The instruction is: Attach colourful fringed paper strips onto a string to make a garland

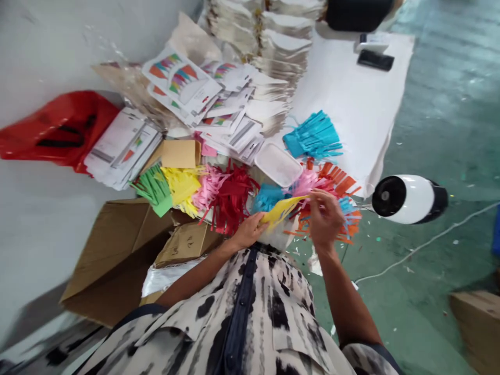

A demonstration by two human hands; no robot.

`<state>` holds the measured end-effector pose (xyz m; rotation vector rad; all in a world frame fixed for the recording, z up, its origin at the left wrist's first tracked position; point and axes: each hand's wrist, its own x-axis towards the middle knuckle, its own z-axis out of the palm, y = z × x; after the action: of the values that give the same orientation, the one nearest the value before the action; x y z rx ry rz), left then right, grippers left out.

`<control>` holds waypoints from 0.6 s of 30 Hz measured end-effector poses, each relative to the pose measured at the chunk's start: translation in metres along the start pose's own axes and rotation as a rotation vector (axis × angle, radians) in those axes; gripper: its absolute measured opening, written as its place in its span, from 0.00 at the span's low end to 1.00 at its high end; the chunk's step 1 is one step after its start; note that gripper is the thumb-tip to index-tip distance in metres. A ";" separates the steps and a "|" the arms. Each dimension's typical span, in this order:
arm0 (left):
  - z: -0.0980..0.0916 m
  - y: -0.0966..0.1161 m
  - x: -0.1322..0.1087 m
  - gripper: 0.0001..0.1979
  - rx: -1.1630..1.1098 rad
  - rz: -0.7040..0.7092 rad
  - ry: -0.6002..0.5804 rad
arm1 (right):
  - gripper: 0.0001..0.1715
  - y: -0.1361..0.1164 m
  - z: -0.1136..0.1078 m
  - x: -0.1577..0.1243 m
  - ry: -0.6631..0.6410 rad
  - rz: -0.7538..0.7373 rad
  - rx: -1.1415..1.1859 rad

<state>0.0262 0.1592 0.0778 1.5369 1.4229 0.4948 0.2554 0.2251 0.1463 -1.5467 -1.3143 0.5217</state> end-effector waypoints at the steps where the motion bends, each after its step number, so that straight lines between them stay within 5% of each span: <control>1: -0.002 -0.007 -0.005 0.13 0.000 -0.001 0.023 | 0.12 0.002 -0.006 0.007 0.078 -0.117 -0.081; 4: -0.014 -0.027 -0.024 0.12 -0.018 -0.043 0.054 | 0.08 0.014 -0.014 0.018 0.109 -0.449 -0.319; 8: -0.032 -0.049 -0.048 0.12 -0.034 -0.115 0.106 | 0.10 0.039 0.013 -0.002 -0.174 -0.612 -0.494; 13: -0.045 -0.067 -0.063 0.12 -0.056 -0.097 0.111 | 0.18 0.066 0.043 -0.074 -0.542 -0.458 -0.491; 15: -0.051 -0.072 -0.066 0.12 -0.068 -0.065 0.097 | 0.19 0.076 0.029 -0.109 -0.466 -0.299 -0.547; 18: -0.065 -0.081 -0.070 0.11 -0.061 -0.016 0.067 | 0.25 0.094 -0.013 -0.165 -0.149 -0.010 -0.767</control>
<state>-0.0870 0.1076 0.0622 1.4720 1.4568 0.5798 0.2583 0.0784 0.0258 -2.1417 -1.7547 0.1140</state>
